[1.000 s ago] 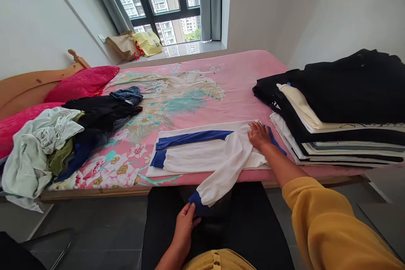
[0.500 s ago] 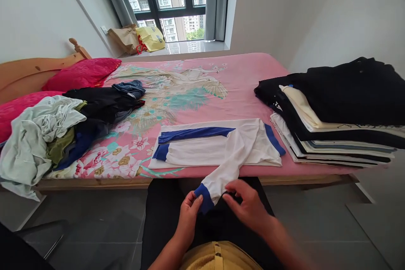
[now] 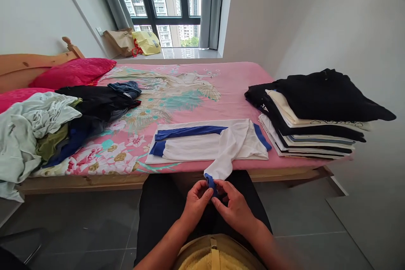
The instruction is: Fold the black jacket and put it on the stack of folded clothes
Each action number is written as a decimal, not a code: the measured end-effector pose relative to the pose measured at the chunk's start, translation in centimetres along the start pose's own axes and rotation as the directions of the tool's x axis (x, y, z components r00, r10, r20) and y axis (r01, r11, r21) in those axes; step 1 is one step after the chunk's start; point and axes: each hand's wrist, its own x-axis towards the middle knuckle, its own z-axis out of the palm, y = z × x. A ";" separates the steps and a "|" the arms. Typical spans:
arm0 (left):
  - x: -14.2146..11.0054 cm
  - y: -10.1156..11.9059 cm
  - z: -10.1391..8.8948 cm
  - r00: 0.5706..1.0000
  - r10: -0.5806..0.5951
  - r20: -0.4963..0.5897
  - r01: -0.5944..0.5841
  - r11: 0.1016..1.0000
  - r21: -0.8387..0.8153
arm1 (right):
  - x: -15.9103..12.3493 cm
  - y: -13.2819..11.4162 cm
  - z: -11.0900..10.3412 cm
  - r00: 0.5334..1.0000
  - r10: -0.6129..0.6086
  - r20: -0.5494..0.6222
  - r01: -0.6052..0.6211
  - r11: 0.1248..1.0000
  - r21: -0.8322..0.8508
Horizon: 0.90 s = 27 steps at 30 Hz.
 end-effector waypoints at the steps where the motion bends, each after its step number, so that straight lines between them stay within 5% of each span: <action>1: 0.0 -0.1 0.0 1.000 0.005 0.003 -0.005 1.000 0.004 | -0.2 -0.1 0.1 1.000 0.004 -0.022 -0.004 1.000 0.000; 7: -0.4 -0.3 0.3 0.997 0.051 0.054 -0.054 0.998 0.041 | -1.5 -0.6 0.5 0.996 0.056 -0.067 -0.055 0.998 0.012; 13: -1.5 -0.3 1.3 0.992 0.105 0.073 -0.111 0.991 0.081 | -3.0 -1.1 0.1 0.993 -0.029 -0.117 0.029 1.000 0.003; 21: -1.5 -0.4 2.5 0.987 0.156 0.033 -0.159 0.965 0.207 | -3.1 -0.4 0.4 0.979 -0.047 -0.198 0.004 0.978 -0.211; 27: -1.9 -0.2 2.3 0.966 0.255 -0.045 -0.202 0.851 0.484 | -3.1 0.0 0.0 0.928 -0.050 -0.368 -0.068 0.952 -0.299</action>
